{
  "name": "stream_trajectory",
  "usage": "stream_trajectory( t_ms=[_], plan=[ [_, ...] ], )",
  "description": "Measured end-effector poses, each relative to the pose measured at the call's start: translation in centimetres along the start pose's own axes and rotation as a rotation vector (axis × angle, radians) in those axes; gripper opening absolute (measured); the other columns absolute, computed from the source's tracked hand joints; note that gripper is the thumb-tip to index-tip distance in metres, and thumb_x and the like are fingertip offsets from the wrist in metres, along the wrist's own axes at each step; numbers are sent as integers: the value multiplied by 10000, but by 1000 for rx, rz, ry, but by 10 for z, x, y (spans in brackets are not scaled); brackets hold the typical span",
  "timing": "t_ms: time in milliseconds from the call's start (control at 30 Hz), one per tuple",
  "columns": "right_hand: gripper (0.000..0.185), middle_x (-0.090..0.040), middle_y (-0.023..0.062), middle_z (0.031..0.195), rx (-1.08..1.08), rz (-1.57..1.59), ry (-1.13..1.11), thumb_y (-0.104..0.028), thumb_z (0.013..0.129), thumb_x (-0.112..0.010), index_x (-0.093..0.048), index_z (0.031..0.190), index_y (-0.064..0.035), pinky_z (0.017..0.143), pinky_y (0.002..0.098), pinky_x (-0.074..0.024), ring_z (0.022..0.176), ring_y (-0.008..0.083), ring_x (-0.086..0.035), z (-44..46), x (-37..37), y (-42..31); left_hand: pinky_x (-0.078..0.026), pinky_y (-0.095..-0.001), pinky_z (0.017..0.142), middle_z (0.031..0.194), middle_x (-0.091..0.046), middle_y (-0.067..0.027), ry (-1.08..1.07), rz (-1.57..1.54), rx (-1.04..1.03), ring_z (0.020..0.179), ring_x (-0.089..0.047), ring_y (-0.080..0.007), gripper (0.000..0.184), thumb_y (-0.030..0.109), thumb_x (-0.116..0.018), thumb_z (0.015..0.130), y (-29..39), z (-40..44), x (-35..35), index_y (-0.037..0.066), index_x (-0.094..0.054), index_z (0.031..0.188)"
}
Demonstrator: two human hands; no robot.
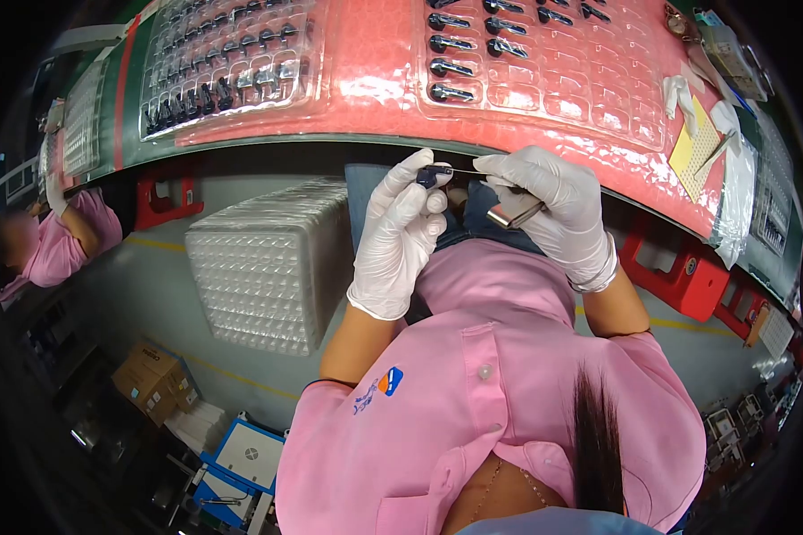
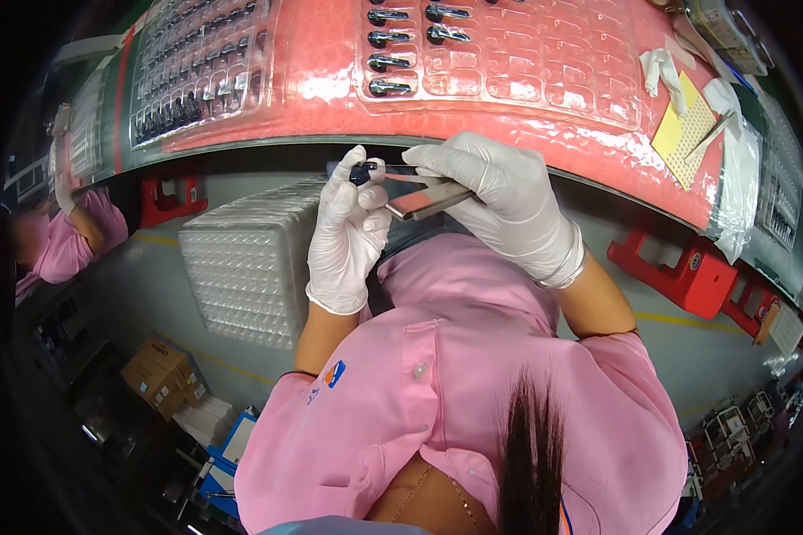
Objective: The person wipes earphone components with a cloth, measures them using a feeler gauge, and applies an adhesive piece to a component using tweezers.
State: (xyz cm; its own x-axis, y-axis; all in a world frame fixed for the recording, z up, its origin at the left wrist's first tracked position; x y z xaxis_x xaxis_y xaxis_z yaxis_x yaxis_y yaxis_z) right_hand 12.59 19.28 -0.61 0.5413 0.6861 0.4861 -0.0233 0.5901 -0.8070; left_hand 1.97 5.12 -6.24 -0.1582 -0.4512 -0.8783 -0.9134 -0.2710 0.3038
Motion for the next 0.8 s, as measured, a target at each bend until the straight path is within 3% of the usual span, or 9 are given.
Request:
stream_trajectory(
  t_ms=[333, 800],
  plan=[
    [462, -578, 54, 734, 29, -30, 0, 96, 645, -679, -684, 1091, -22, 583, 260, -486, 635, 159, -572, 2, 3, 2, -521, -216, 647, 1131, -646, -108, 76, 434, -285, 882, -639, -137, 388, 45, -698, 861, 14, -5, -9, 16, -579, 1229],
    [560, -594, 62, 763, 116, -189, 41, 172, 582, -623, -682, 1109, -7, 557, 272, -524, 651, 160, -608, -1, 16, -3, -517, -224, 651, 1136, -645, -123, 87, 462, -348, 888, -647, -146, 381, 8, -678, 859, 20, -3, -14, 6, -581, 1228]
  ],
)
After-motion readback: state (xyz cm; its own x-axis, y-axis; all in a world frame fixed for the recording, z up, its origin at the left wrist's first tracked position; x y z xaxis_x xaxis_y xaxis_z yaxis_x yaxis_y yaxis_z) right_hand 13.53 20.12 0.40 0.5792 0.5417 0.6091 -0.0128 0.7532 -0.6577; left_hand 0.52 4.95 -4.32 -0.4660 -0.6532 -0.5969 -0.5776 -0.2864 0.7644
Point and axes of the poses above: each hand's wrist, its own z-axis towards the middle knuckle, its own x-axis out of the back of the hand, y = z × x, the point moved 4 cm from there along z, towards the middle knuckle
